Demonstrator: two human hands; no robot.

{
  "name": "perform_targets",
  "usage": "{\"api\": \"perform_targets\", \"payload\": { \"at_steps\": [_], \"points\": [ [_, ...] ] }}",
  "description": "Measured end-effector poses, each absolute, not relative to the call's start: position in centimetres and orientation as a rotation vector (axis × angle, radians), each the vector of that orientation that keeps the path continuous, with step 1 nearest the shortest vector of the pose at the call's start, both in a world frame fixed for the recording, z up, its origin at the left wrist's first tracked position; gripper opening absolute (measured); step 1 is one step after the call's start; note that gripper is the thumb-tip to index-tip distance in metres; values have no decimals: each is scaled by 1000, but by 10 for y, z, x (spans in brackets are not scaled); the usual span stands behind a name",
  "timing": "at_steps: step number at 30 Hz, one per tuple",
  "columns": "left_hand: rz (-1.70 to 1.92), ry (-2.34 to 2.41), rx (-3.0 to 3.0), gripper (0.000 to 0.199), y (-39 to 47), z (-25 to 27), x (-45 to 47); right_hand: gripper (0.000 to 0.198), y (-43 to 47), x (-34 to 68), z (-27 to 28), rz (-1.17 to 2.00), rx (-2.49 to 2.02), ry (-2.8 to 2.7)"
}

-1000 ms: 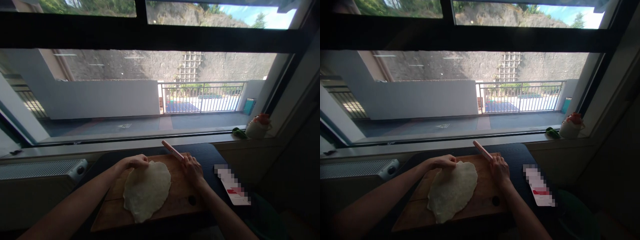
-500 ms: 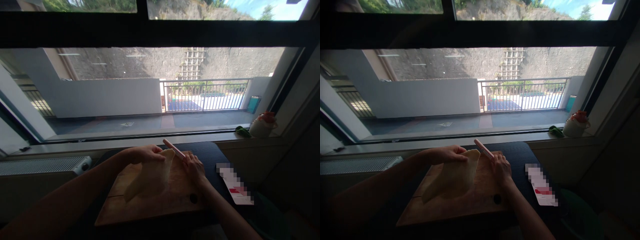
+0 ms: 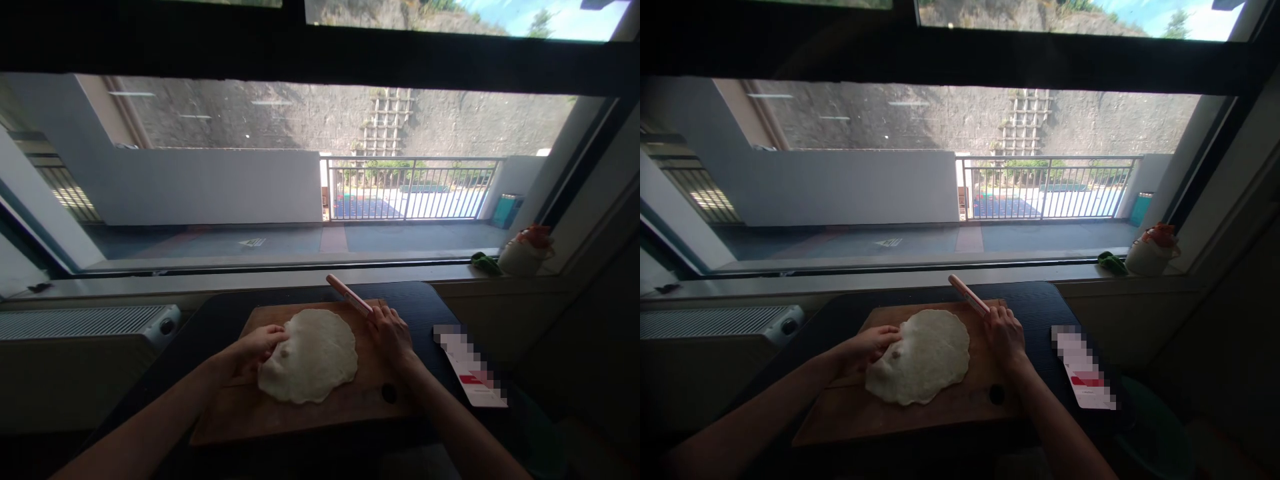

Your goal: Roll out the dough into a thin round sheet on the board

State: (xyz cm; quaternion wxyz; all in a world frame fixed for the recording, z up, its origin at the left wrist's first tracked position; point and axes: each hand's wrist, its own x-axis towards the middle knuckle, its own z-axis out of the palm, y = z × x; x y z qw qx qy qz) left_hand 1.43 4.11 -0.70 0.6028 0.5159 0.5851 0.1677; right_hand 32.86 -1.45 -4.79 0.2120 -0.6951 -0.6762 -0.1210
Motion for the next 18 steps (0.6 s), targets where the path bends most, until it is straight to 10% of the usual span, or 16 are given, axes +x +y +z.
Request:
{"api": "perform_targets", "payload": {
  "at_steps": [18],
  "points": [
    [709, 1560, 1643, 38, 22, -33, -20, 28, -15, 328, -50, -353, -1944, -1921]
  ]
}}
